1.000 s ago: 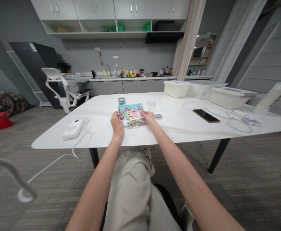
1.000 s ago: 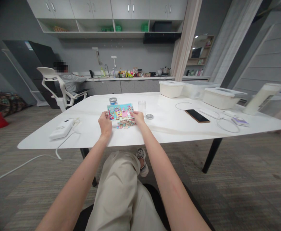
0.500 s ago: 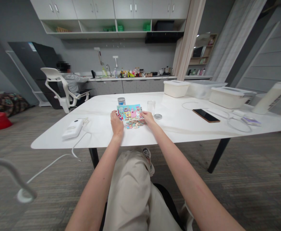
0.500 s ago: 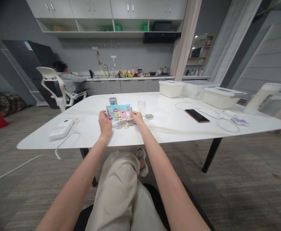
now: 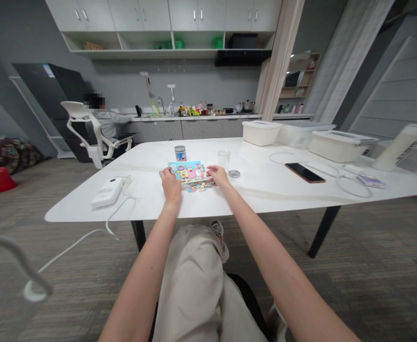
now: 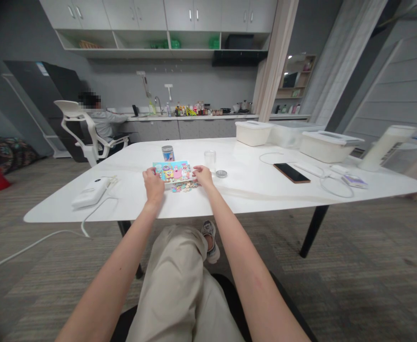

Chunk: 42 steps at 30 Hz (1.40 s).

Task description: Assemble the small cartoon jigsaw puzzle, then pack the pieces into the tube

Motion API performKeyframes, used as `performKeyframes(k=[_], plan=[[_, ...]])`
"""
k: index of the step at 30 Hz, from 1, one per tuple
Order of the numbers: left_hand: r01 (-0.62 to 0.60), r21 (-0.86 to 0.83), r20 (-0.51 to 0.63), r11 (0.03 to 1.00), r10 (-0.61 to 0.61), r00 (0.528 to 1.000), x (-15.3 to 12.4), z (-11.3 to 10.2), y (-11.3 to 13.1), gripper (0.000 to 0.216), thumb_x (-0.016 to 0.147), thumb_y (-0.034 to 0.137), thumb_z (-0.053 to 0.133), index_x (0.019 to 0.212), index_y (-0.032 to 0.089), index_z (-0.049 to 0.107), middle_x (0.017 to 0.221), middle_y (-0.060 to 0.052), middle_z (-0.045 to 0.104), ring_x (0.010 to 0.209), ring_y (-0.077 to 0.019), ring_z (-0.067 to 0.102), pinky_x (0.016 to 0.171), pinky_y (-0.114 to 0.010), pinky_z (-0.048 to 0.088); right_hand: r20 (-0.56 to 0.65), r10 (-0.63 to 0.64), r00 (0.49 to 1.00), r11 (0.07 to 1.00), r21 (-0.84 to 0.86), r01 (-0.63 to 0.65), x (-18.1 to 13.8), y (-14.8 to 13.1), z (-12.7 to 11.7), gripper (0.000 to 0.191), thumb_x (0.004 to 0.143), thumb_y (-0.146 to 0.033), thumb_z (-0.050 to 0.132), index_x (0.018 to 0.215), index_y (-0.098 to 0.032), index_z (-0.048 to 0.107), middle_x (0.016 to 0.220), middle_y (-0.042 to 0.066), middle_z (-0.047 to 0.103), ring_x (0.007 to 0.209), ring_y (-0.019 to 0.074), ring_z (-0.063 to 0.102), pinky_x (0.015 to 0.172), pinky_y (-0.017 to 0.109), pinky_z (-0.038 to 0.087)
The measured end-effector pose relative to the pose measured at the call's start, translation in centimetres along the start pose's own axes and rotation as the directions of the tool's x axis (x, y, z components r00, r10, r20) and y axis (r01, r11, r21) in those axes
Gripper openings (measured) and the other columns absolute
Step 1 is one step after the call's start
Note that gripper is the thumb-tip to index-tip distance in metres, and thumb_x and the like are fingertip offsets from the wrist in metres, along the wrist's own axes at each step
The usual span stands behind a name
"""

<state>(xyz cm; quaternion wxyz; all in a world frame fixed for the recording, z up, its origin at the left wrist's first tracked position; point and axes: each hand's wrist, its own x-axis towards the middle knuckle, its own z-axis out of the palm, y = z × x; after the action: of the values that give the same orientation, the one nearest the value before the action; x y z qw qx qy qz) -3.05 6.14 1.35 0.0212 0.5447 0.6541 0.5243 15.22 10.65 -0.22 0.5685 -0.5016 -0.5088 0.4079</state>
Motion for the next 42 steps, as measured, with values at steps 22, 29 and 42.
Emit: performKeyframes(k=[22, 29, 42], plan=[[-0.428, 0.274, 0.351, 0.861, 0.324, 0.878, -0.3, 0.1, -0.6, 0.047, 0.089, 0.028, 0.055, 0.134, 0.012, 0.051, 0.143, -0.016, 0.050, 0.131, -0.0251, 0.049, 0.107, -0.033, 0.040, 0.494, -0.245, 0.834, 0.489, -0.680, 0.546, -2.3, -0.3, 0.5, 0.039, 0.095, -0.035, 0.050, 0.128, -0.015, 0.058, 0.136, 0.012, 0.057, 0.127, 0.0201, 0.052, 0.110, 0.033, 0.036], [-0.271, 0.496, 0.366, 0.825, 0.084, 0.927, -0.6, -1.2, 0.7, 0.031, 0.098, 0.023, 0.036, 0.107, 0.015, 0.064, 0.107, -0.014, 0.070, 0.099, -0.0259, 0.067, 0.084, -0.034, 0.049, 0.487, -0.246, 0.838, 0.423, -0.724, 0.545, -3.0, -1.0, 0.8, 0.036, 0.097, -0.033, 0.048, 0.124, -0.014, 0.060, 0.130, 0.013, 0.061, 0.121, 0.0211, 0.056, 0.105, 0.034, 0.040], [0.022, 0.468, 0.176, 0.883, -0.118, 0.977, -0.7, -1.4, 1.1, 0.038, 0.094, 0.012, 0.036, 0.128, 0.018, 0.050, 0.105, -0.016, 0.069, 0.094, -0.0277, 0.069, 0.073, -0.033, 0.050, 0.722, -0.090, 0.686, 0.313, -0.633, 0.708, -3.7, -1.4, 4.1, 0.060, 0.095, -0.058, 0.039, 0.145, -0.026, 0.042, 0.158, 0.010, 0.031, 0.147, 0.0315, 0.024, 0.114, 0.060, 0.023]])
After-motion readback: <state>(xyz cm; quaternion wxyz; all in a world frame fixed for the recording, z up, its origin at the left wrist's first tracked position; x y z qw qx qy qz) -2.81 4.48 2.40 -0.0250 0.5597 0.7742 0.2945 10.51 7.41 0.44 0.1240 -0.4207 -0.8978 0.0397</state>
